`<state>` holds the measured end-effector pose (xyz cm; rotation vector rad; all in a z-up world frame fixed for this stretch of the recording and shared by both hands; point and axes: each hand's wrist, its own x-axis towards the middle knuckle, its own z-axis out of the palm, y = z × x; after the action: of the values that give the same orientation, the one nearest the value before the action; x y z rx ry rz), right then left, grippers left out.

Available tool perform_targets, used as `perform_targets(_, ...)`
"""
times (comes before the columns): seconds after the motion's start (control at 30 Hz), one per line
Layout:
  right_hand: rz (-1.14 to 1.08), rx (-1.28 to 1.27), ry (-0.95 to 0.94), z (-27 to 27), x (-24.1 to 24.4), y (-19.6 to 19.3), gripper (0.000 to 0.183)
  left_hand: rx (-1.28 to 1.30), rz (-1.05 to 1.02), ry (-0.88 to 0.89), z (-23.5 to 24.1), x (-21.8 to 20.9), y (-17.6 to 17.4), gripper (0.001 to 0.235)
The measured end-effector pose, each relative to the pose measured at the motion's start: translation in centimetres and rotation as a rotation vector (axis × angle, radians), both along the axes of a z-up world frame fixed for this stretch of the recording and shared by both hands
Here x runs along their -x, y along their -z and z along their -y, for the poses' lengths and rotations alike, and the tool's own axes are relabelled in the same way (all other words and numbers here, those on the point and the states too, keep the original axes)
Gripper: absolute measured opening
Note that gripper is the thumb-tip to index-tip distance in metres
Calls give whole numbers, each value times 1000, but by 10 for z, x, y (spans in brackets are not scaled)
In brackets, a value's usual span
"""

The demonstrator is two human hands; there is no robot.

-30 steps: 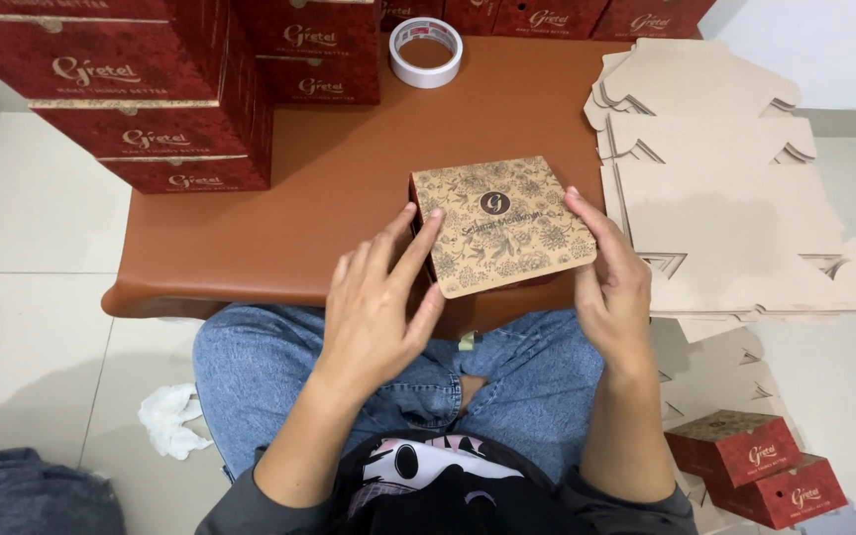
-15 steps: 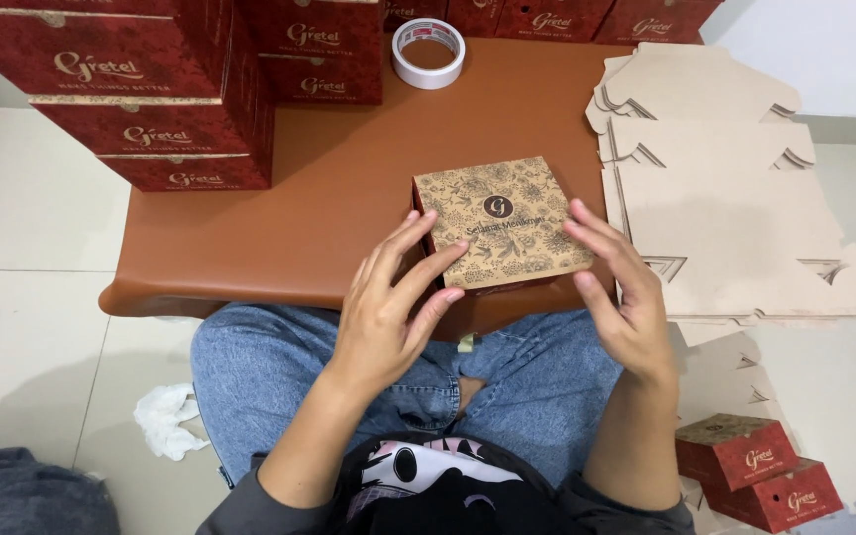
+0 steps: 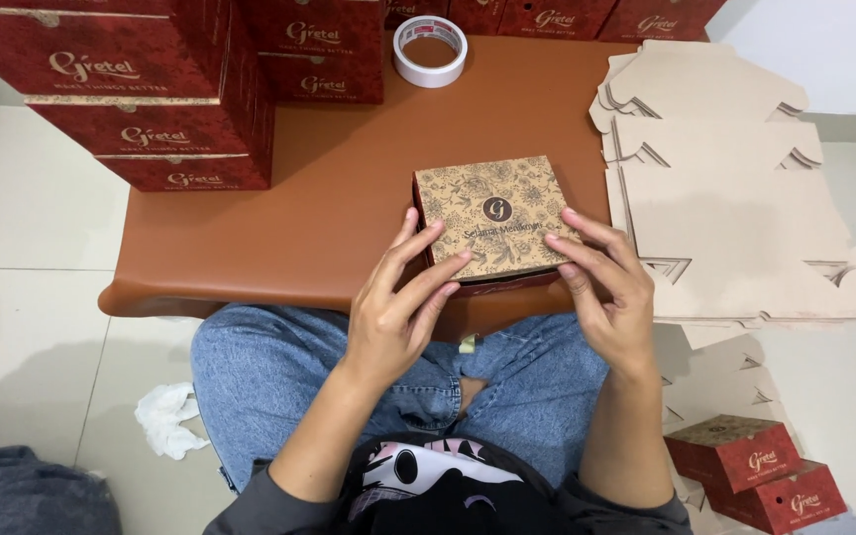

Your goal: Folding flat cardboard templates into finished boxes and stacking them in a print shop finishing area.

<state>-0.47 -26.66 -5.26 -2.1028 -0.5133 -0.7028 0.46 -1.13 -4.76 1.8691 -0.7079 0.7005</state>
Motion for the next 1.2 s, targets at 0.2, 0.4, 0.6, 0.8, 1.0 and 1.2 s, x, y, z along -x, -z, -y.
perform_targets(0.2, -19, 3, -16, -8, 5, -11, 26, 40, 32, 27, -1, -2, 8, 22)
perform_targets(0.4, -10, 21, -28, -5, 4, -4, 28, 99, 61, 40, -1, -6, 19, 20)
perform_targets(0.6, -10, 43, -11, -10, 8, 5, 36, 120, 65, 32, 0, -5, 21, 20)
perform_targets(0.8, -51, 177, 113, -15, 19, 11, 49, -90, 142, -153, -3, -1, 30, 25)
perform_targets(1.0, 29, 197, 222, -34, 21, 23, 51, -5, -66, -82, 1, 16, 25, 41)
perform_targets(1.2, 58, -201, 209, -82, -9, -12, 60, -45, 95, -202, -17, -38, -2, 48)
